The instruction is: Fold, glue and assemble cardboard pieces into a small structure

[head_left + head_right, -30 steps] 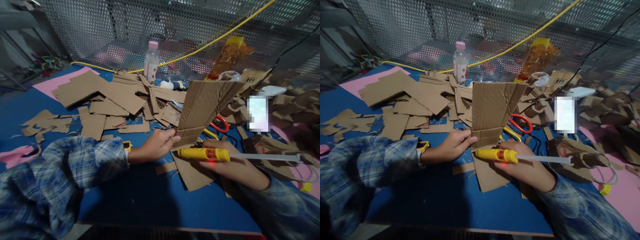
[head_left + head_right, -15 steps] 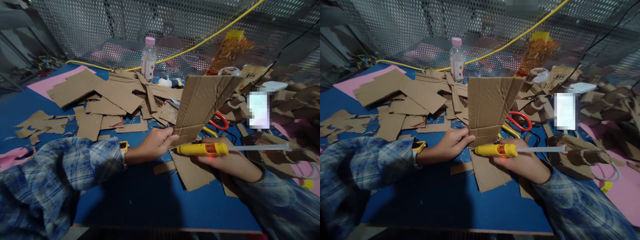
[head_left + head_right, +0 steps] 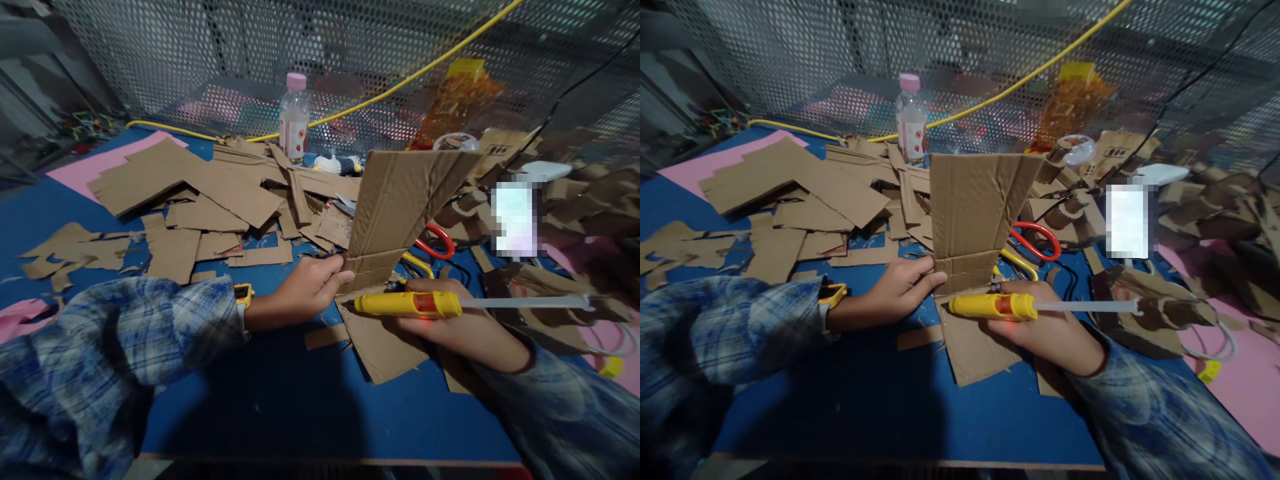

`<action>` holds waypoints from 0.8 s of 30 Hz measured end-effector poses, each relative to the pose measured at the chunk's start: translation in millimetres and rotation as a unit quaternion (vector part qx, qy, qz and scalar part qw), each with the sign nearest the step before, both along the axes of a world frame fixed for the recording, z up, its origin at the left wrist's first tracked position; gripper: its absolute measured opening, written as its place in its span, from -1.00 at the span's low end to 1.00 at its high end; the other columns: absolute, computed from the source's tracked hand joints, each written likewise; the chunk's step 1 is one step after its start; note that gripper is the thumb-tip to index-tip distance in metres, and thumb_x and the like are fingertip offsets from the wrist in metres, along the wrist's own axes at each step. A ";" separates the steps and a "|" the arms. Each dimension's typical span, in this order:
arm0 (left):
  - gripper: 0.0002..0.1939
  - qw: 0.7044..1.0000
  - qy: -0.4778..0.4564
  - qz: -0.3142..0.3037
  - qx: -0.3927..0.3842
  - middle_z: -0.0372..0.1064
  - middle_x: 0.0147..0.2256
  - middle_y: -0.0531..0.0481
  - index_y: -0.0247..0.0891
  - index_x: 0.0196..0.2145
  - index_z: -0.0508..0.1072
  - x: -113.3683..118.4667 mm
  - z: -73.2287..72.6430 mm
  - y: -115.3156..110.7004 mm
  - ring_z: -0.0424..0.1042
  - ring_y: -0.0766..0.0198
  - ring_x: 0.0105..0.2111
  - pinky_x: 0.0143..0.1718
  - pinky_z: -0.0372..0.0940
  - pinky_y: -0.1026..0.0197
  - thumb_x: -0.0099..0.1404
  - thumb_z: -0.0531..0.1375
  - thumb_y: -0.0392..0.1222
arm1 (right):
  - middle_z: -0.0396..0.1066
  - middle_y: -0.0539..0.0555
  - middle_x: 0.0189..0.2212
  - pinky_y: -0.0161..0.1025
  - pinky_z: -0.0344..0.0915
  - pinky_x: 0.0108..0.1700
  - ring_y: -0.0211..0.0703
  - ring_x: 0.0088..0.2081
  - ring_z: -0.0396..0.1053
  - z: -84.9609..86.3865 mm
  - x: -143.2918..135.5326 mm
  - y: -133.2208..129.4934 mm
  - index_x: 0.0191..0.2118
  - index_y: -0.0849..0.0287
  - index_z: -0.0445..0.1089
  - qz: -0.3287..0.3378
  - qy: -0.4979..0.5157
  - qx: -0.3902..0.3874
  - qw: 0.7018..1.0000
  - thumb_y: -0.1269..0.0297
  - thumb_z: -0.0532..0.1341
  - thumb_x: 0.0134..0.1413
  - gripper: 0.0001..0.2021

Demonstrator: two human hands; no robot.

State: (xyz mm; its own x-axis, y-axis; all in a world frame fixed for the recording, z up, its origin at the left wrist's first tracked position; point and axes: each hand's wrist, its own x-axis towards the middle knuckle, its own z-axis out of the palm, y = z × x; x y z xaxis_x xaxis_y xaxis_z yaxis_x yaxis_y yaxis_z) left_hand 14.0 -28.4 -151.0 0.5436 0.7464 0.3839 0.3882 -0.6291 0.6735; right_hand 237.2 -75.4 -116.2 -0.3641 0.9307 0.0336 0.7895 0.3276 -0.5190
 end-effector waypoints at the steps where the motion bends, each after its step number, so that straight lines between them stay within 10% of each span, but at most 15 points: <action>1: -0.68 1.000 0.000 -0.001 -0.001 -0.04 -0.65 0.17 -0.22 -0.57 0.01 0.0 0.2 -0.1 0.03 0.43 -0.65 -0.57 -0.11 0.32 0.31 0.02 -0.21 | 0.20 -0.07 -0.68 -0.30 0.09 -0.63 -0.29 -0.64 0.18 0.0 -0.3 -0.2 -0.62 0.10 0.12 0.000 0.002 0.000 1.000 0.28 0.23 -0.13 -0.75; 17: -0.68 1.000 -0.007 0.001 0.019 -0.07 -0.66 0.18 -0.22 -0.58 0.01 0.1 -0.8 0.5 0.00 0.44 -0.65 -0.59 -0.11 0.33 0.31 -0.01 -0.18 | 0.13 -0.08 -0.69 -0.30 0.02 -0.59 -0.31 -0.64 0.14 7.7 2.0 -8.4 -0.65 0.11 0.04 0.007 0.000 -0.009 1.000 0.30 0.23 -0.11 -0.68; 24: -0.67 0.999 -0.016 0.003 0.038 -0.08 -0.66 0.19 -0.22 -0.59 0.01 0.5 -1.0 0.9 -0.01 0.45 -0.66 -0.57 -0.08 0.34 0.31 0.01 -0.21 | 0.38 0.05 -0.51 -0.23 0.25 -0.36 -0.20 -0.42 0.35 12.1 8.3 -9.2 -0.48 0.19 0.38 0.069 0.072 -0.061 0.993 0.16 0.20 0.08 -0.77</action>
State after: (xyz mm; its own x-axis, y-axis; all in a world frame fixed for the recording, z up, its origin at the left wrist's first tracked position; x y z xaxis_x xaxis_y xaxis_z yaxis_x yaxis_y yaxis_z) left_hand 14.5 -27.6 -151.9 0.5265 0.7175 0.4560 0.3710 -0.6766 0.6361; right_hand 245.4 -84.6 -104.1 -0.4879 0.8728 -0.0154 0.6558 0.3549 -0.6663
